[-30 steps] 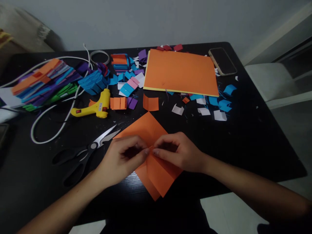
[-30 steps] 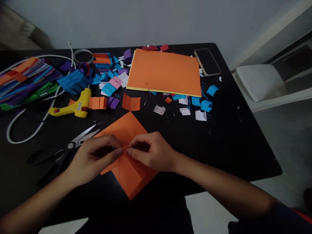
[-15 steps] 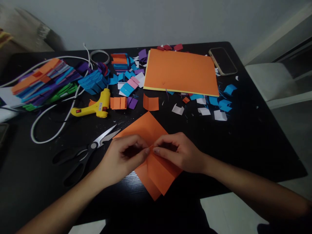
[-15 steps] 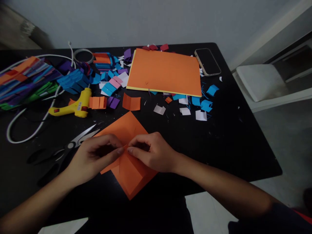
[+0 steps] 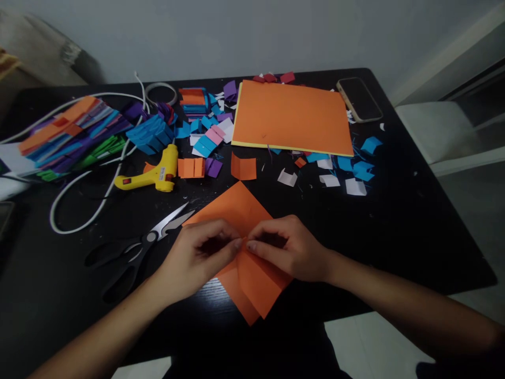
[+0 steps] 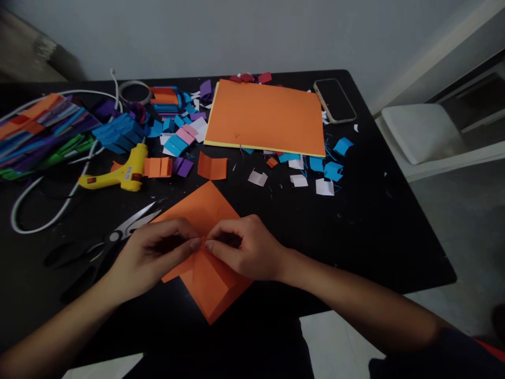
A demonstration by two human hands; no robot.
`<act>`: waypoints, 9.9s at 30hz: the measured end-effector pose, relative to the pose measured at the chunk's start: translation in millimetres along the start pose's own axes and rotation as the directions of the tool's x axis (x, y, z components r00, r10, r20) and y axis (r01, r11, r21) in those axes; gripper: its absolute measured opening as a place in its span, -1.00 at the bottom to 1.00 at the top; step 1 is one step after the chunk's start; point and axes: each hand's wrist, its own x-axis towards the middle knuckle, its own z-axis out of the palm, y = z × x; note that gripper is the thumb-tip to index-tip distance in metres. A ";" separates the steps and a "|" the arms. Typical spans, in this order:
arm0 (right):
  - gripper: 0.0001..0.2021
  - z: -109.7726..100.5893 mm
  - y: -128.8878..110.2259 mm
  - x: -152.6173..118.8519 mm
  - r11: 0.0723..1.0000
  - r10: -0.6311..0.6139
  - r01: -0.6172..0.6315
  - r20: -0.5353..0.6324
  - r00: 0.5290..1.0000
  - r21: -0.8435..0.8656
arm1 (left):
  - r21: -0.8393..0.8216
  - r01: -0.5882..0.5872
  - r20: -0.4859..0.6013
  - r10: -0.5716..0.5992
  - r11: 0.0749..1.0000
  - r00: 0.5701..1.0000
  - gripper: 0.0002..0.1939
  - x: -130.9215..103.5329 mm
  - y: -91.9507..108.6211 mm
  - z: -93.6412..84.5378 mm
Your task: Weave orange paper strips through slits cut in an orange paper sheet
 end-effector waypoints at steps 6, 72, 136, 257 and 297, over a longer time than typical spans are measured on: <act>-0.87 -0.6 0.6 0.2 1.000 -0.015 0.016 0.017 1.000 -0.023 | 0.009 -0.007 0.036 0.007 1.000 0.999 -0.81 1.7 2.2 -1.6; -0.61 -4.6 5.5 -0.3 0.857 -0.473 0.483 0.099 0.875 -0.178 | -0.046 -0.022 0.129 0.028 0.999 0.991 -0.87 -2.0 -2.9 -6.5; -0.80 -2.5 4.0 0.7 0.933 -0.358 0.353 -0.062 0.932 -0.076 | -0.265 0.169 0.113 -0.144 0.949 0.983 -0.89 3.4 0.0 -6.9; -0.87 -7.6 14.3 5.8 0.859 -0.433 0.424 0.035 0.901 -0.286 | -0.346 0.192 0.165 -0.142 0.918 0.976 -0.93 3.2 1.8 -5.9; -0.91 -6.7 8.9 0.9 0.861 -0.425 0.419 0.046 0.904 -0.287 | -0.145 0.267 0.333 -0.207 0.953 0.920 -0.95 5.2 7.4 -15.6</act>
